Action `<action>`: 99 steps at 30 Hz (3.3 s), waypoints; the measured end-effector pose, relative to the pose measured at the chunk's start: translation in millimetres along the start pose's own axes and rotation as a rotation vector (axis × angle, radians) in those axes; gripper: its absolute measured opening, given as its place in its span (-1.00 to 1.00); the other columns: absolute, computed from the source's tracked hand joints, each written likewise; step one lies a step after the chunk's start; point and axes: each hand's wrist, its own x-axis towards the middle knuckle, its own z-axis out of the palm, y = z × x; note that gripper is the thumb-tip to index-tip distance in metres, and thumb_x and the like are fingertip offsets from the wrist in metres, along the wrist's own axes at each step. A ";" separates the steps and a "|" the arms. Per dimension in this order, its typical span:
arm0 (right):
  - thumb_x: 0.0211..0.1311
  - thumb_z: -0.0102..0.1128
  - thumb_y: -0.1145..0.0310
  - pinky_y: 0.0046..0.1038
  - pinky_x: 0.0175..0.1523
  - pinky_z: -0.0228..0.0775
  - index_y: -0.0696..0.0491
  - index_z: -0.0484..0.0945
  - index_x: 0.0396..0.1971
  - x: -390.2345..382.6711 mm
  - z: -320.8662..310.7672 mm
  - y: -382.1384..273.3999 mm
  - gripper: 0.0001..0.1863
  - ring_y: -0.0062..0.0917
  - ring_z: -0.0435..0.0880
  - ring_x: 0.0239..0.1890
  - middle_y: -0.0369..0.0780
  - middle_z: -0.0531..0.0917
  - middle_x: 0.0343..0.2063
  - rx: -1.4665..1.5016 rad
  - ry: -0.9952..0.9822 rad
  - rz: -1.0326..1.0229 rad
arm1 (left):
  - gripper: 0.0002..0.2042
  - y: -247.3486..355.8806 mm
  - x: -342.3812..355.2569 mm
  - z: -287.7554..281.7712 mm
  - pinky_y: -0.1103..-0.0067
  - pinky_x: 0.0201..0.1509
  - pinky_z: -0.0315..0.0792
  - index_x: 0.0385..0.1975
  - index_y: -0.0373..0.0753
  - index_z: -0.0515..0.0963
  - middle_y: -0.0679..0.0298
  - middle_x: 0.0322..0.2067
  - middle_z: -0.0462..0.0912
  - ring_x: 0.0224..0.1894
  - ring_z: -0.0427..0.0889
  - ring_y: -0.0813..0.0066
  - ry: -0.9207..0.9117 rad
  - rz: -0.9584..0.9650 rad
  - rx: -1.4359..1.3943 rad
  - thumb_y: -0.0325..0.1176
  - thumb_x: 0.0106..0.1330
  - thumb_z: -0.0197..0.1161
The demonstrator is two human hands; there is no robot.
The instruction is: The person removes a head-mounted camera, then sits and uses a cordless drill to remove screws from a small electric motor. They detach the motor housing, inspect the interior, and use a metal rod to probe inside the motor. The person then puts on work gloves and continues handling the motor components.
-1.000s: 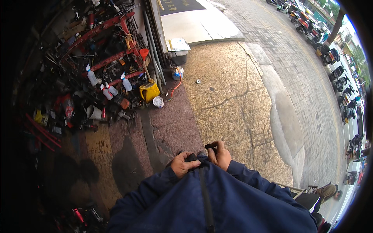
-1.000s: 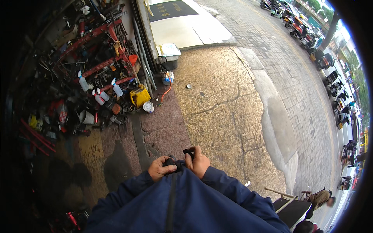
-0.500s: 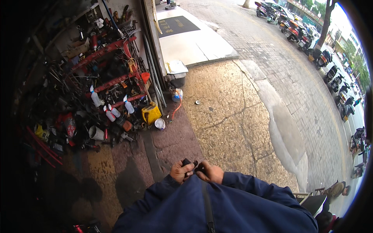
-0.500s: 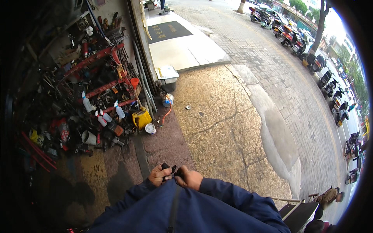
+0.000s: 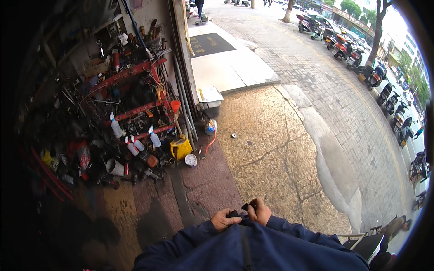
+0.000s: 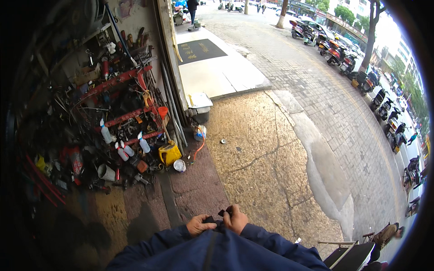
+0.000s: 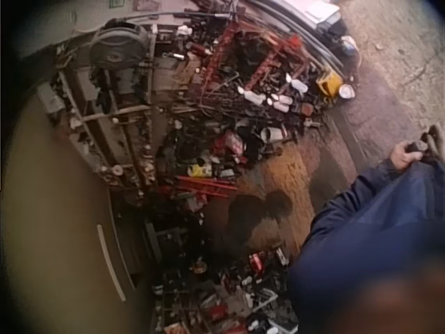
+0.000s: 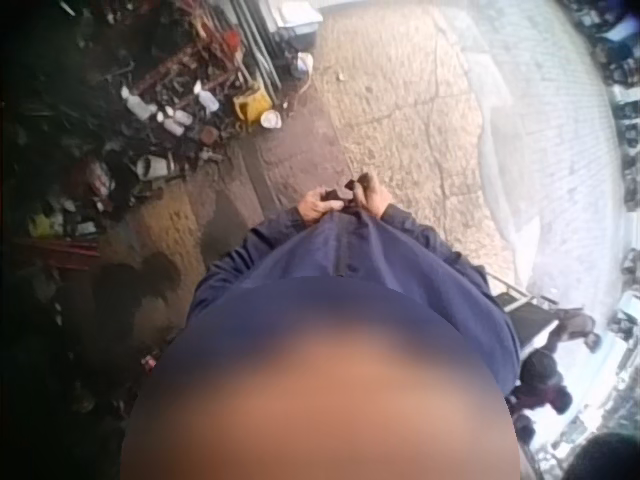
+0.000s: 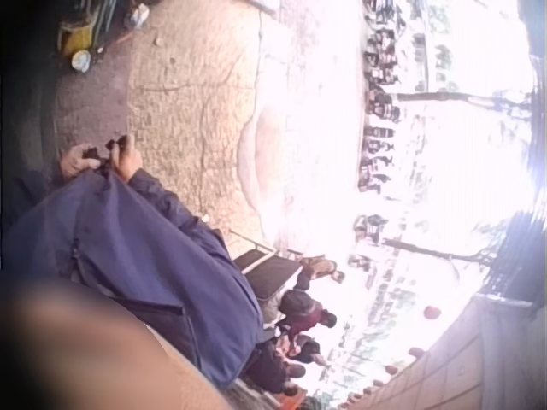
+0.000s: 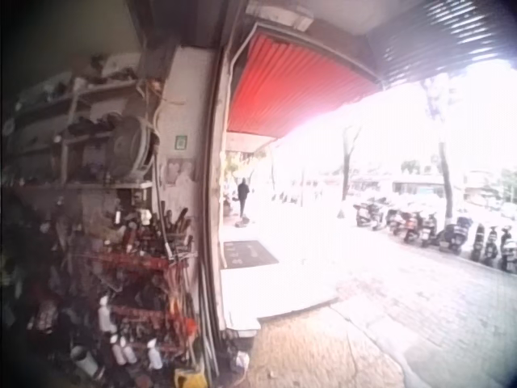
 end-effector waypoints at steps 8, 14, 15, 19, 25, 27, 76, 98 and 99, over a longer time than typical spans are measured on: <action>0.22 0.10 0.11 -0.17 -0.30 0.47 0.06 0.36 -0.14 -3.8 11.0 -24.4 -0.63 -0.06 0.64 -0.42 0.02 0.62 -0.51 -0.199 -0.052 -0.059 | -0.68 2.5 12.2 -23.3 0.62 -0.19 0.49 -0.08 -0.33 0.47 0.28 -0.29 0.61 -0.27 0.59 0.56 -0.116 -0.111 -0.030 -0.39 0.21 0.31; 0.27 0.01 0.00 -0.29 0.04 0.41 0.18 0.30 0.07 1.8 21.5 -31.5 -0.42 -0.12 0.56 -0.04 0.10 0.53 -0.10 0.072 -0.197 -0.098 | -0.63 -5.6 22.6 -42.9 0.52 0.01 0.45 0.02 -0.33 0.41 0.21 -0.11 0.57 -0.06 0.55 0.45 -0.152 -0.041 0.068 -0.37 0.24 0.28; 0.27 0.00 0.01 -0.32 0.11 0.36 0.21 0.26 0.13 3.1 23.5 -29.6 -0.38 -0.14 0.50 0.06 0.11 0.43 0.02 0.131 -0.285 -0.017 | -0.62 -6.2 24.3 -45.7 0.51 0.04 0.43 0.02 -0.33 0.41 0.21 -0.10 0.56 -0.04 0.54 0.45 -0.166 -0.026 0.110 -0.36 0.24 0.28; 0.27 0.01 -0.02 -0.32 0.08 0.38 0.20 0.25 0.15 8.3 40.9 -26.4 -0.35 -0.16 0.52 0.04 0.10 0.45 0.01 0.267 -0.278 -0.173 | -0.59 -1.6 21.6 -50.4 0.49 0.10 0.39 0.03 -0.33 0.40 0.20 -0.07 0.55 0.00 0.51 0.42 -0.213 -0.023 0.138 -0.33 0.23 0.29; 0.18 0.20 -0.02 -0.35 0.05 0.39 0.10 0.35 0.12 17.6 0.0 2.8 -0.36 -0.22 0.58 -0.03 0.00 0.59 -0.12 0.122 -0.701 -0.071 | -0.54 21.1 -3.4 -61.4 0.50 0.10 0.36 0.05 -0.33 0.39 0.17 -0.07 0.53 0.00 0.49 0.42 -0.219 -0.016 0.439 -0.24 0.23 0.30; 0.21 0.17 0.01 -0.37 0.15 0.33 0.11 0.33 0.16 10.5 -15.9 21.2 -0.37 -0.25 0.53 0.05 -0.01 0.56 -0.05 0.137 -0.731 -0.035 | -0.52 24.4 -11.6 -76.7 0.50 0.11 0.36 0.08 -0.31 0.39 0.18 -0.07 0.52 0.00 0.49 0.43 -0.173 -0.032 0.535 -0.19 0.23 0.30; 0.07 0.22 0.16 -0.33 -0.10 0.50 0.09 0.57 -0.16 411.0 -18.2 94.2 -0.61 -0.24 0.67 -0.23 -0.04 0.68 -0.32 -0.187 -0.630 0.409 | -0.77 221.9 290.1 -223.6 0.54 -0.33 0.47 -0.33 -0.31 0.58 0.23 -0.50 0.61 -0.47 0.57 0.50 0.408 -0.082 0.568 -0.29 0.11 0.33; 0.24 0.15 0.23 -0.52 -0.66 0.34 0.14 0.52 -0.23 592.8 136.8 250.9 -0.72 -0.55 0.56 -0.72 -0.22 0.60 -0.61 0.427 -0.524 1.319 | -0.85 231.6 768.0 -463.9 0.61 -0.62 0.42 -0.35 -0.30 0.48 0.32 -0.57 0.53 -0.63 0.51 0.58 0.642 -0.239 0.277 -0.36 0.20 0.24; 0.25 0.13 0.24 -0.54 -0.68 0.31 0.14 0.51 -0.23 601.8 133.3 258.2 -0.74 -0.58 0.54 -0.74 -0.23 0.59 -0.62 0.455 -0.524 1.361 | -0.86 223.4 786.6 -470.7 0.62 -0.62 0.43 -0.36 -0.28 0.48 0.32 -0.56 0.53 -0.61 0.52 0.58 0.686 -0.229 0.228 -0.37 0.20 0.23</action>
